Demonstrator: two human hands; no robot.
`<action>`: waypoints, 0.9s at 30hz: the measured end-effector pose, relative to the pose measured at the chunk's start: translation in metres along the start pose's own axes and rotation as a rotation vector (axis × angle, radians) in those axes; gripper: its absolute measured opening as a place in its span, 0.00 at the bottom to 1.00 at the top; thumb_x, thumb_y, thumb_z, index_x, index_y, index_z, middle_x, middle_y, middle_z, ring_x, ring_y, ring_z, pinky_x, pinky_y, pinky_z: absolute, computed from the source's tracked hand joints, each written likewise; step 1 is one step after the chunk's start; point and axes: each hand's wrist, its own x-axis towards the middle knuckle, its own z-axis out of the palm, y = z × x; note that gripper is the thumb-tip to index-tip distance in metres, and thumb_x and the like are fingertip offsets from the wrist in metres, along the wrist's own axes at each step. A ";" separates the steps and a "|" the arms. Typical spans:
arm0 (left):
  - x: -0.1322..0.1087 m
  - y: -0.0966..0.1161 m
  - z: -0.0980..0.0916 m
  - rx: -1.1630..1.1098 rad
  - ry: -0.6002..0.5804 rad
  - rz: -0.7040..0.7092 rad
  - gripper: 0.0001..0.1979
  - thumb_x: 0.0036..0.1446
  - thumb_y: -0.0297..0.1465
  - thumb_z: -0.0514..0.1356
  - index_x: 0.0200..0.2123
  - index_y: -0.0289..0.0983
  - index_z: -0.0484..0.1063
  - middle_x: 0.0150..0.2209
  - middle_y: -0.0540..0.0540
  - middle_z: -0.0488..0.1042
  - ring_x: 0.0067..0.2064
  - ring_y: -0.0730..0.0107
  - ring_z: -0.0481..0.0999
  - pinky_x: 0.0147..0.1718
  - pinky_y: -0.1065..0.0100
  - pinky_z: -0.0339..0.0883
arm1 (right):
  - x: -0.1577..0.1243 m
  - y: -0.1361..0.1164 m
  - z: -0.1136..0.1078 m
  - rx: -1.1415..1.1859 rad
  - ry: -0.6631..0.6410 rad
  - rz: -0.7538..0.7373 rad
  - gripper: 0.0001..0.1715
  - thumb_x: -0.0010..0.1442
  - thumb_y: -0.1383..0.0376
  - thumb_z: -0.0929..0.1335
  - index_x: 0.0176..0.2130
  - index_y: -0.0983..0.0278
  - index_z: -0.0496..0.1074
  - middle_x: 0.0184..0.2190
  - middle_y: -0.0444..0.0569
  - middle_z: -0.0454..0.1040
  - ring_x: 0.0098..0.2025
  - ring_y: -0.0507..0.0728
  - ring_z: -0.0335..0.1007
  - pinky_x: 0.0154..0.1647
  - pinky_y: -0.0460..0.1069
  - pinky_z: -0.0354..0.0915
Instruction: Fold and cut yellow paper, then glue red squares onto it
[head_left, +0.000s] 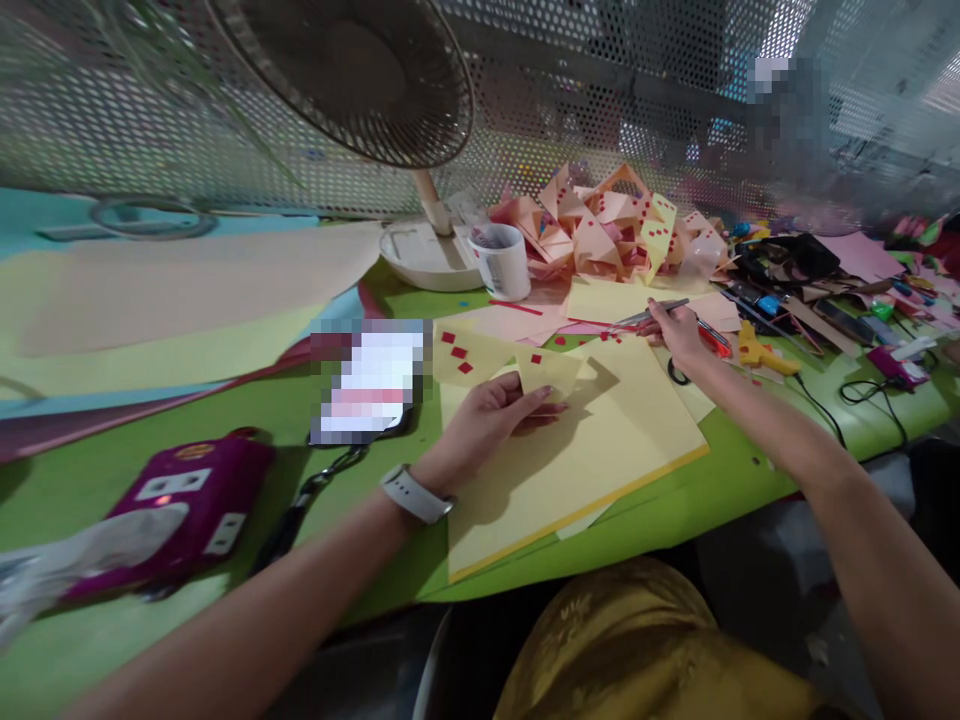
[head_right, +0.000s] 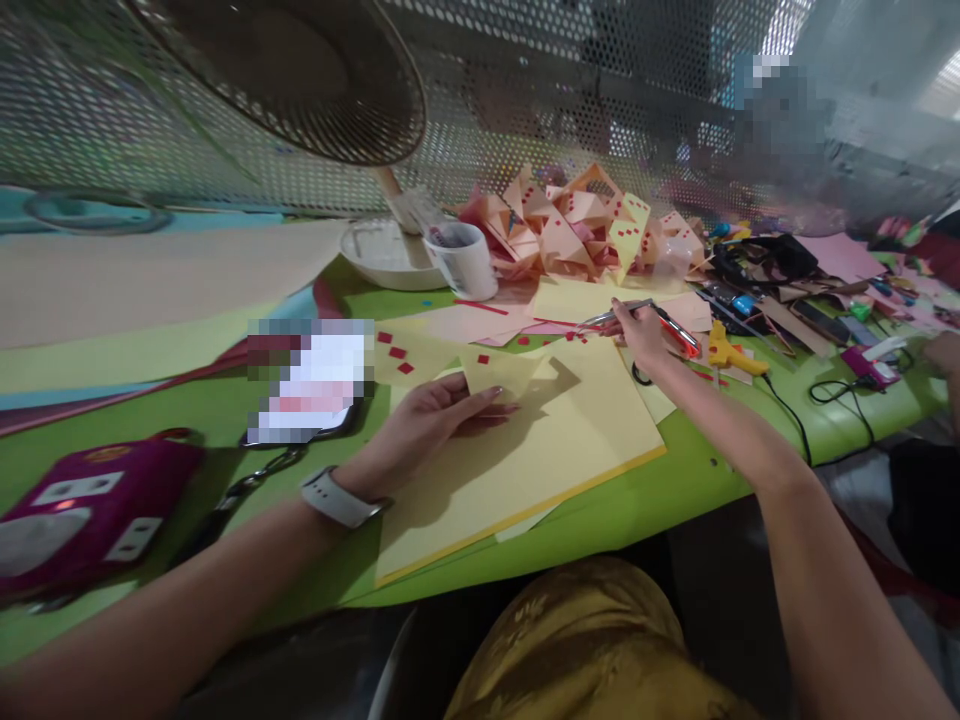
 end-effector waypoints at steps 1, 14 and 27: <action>0.000 0.000 0.000 0.001 0.001 -0.003 0.27 0.41 0.51 0.72 0.36 0.37 0.75 0.36 0.44 0.84 0.41 0.60 0.84 0.45 0.63 0.78 | 0.000 0.000 0.000 0.003 -0.002 -0.002 0.24 0.56 0.46 0.71 0.28 0.64 0.71 0.21 0.47 0.77 0.21 0.51 0.75 0.19 0.41 0.66; 0.000 -0.002 -0.002 0.010 -0.009 0.015 0.24 0.44 0.49 0.71 0.37 0.37 0.74 0.37 0.41 0.84 0.43 0.56 0.84 0.48 0.59 0.78 | -0.001 -0.002 0.006 0.017 0.032 0.003 0.24 0.56 0.46 0.71 0.28 0.63 0.69 0.21 0.45 0.76 0.21 0.50 0.74 0.19 0.40 0.64; 0.000 -0.001 -0.001 0.007 -0.004 0.001 0.26 0.43 0.50 0.72 0.37 0.36 0.74 0.37 0.42 0.83 0.42 0.59 0.84 0.47 0.62 0.78 | -0.001 -0.003 0.008 0.011 0.031 -0.001 0.24 0.56 0.46 0.71 0.29 0.64 0.68 0.20 0.44 0.76 0.20 0.50 0.74 0.18 0.40 0.62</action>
